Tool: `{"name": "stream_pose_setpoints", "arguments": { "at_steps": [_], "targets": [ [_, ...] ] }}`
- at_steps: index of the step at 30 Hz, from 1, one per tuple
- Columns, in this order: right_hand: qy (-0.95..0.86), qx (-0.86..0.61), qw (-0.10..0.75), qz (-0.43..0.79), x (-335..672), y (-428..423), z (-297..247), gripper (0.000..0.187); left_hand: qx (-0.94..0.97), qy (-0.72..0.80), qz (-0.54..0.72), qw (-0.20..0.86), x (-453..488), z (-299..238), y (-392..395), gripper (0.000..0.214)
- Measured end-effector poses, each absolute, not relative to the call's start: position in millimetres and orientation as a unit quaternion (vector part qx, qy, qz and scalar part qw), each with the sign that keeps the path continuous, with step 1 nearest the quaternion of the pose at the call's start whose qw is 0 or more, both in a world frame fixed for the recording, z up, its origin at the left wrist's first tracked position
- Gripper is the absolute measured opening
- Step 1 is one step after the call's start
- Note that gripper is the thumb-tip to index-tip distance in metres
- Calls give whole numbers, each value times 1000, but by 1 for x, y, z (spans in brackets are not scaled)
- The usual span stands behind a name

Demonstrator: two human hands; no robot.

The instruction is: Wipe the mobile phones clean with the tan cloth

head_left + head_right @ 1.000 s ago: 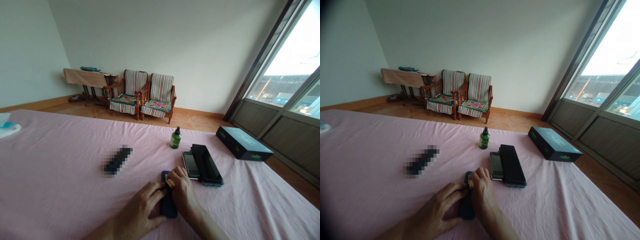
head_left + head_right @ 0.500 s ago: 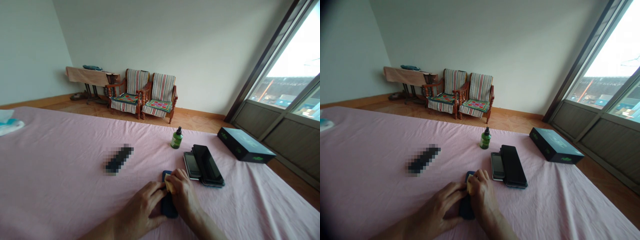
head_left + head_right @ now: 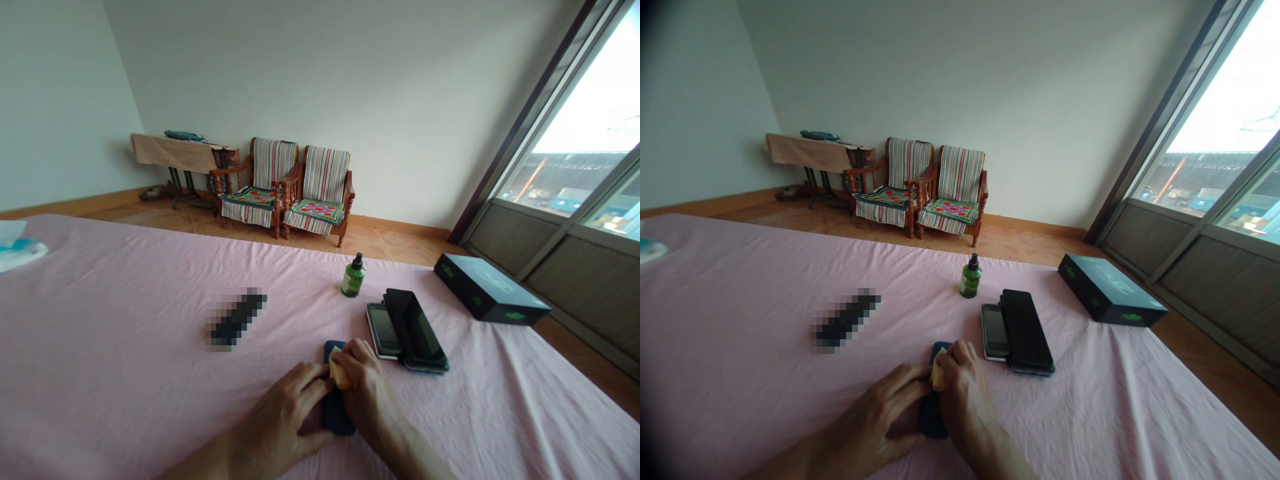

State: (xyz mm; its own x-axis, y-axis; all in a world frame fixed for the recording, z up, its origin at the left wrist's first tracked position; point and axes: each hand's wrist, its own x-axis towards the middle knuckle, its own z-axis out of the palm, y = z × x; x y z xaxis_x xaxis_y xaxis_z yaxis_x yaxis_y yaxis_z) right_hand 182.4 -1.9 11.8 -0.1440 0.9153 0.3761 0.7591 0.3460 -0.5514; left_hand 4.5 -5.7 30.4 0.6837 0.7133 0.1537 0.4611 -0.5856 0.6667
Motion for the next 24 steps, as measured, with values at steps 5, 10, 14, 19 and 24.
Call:
{"name": "stream_pose_setpoints", "arguments": {
  "at_steps": [5,10,14,19,24],
  "targets": [
    [-735,-586,320,115,185,-2,13,24,866,350,194,300,4,29,-6,66],
    [-738,-583,320,116,185,-2,13,23,865,348,200,301,4,27,-6,70],
    [-747,-576,316,103,183,-2,11,22,865,342,209,302,5,27,-5,70],
    [-742,-579,325,90,184,-1,5,21,865,332,215,308,4,28,-5,68],
    [-750,-568,326,95,182,0,4,22,864,331,226,304,4,28,-6,71]
  ]
}}
